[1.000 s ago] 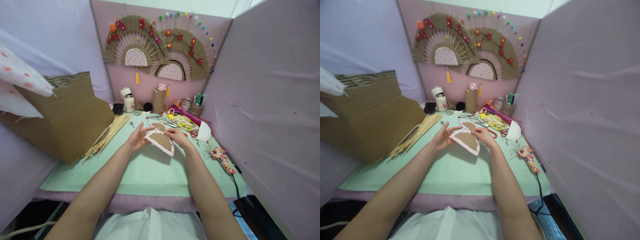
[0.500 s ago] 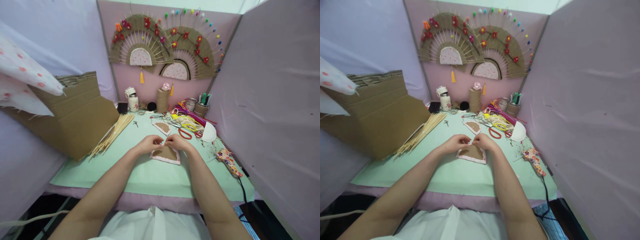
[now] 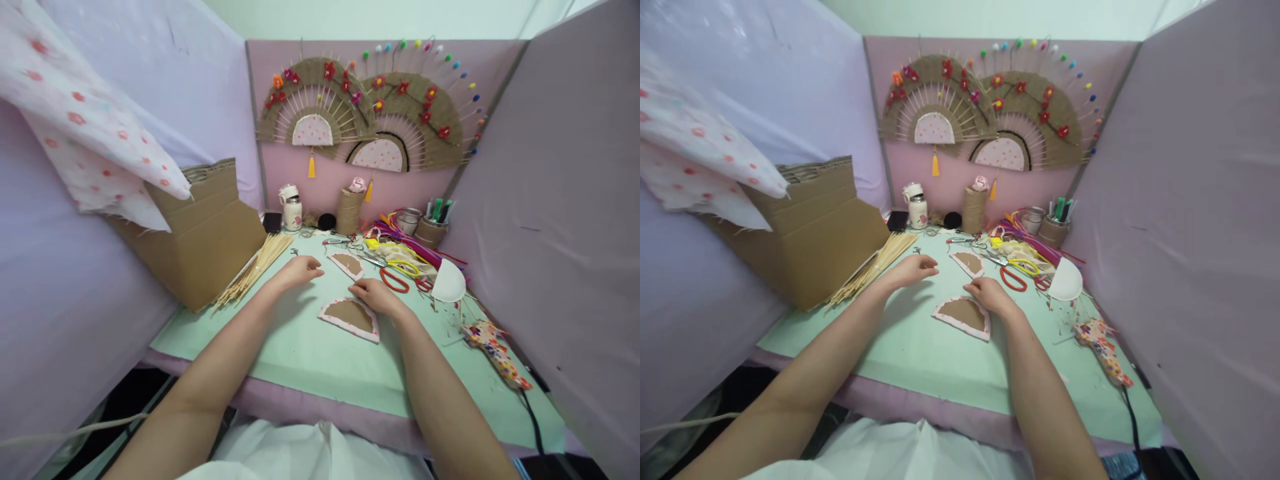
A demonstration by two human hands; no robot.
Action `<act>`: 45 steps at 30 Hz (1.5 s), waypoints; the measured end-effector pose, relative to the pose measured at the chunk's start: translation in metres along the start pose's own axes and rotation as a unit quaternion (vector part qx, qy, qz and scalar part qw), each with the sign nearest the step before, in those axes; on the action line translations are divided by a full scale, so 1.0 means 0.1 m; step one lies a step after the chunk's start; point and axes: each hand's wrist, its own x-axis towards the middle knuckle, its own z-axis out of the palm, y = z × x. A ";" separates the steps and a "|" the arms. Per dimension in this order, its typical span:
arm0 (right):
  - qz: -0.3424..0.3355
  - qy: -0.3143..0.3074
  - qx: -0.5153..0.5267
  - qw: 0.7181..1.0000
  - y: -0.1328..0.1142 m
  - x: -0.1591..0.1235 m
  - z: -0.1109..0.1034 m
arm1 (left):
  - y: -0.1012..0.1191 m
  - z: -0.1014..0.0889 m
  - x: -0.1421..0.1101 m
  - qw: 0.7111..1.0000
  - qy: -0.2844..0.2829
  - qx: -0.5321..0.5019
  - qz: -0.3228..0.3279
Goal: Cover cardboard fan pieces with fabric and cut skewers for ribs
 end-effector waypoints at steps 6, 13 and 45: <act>0.022 -0.040 -0.002 0.999 -0.03 -0.01 0.00 | -0.35 -0.39 0.17 0.988 0.044 0.127 -0.076; 0.030 -0.091 -0.033 0.995 -0.08 -0.08 -0.04 | -0.80 -0.72 0.20 0.947 0.093 0.261 -0.163; 0.013 -0.086 -0.014 0.996 -0.46 0.35 0.10 | -1.09 -1.07 0.73 0.950 -0.037 0.129 -0.280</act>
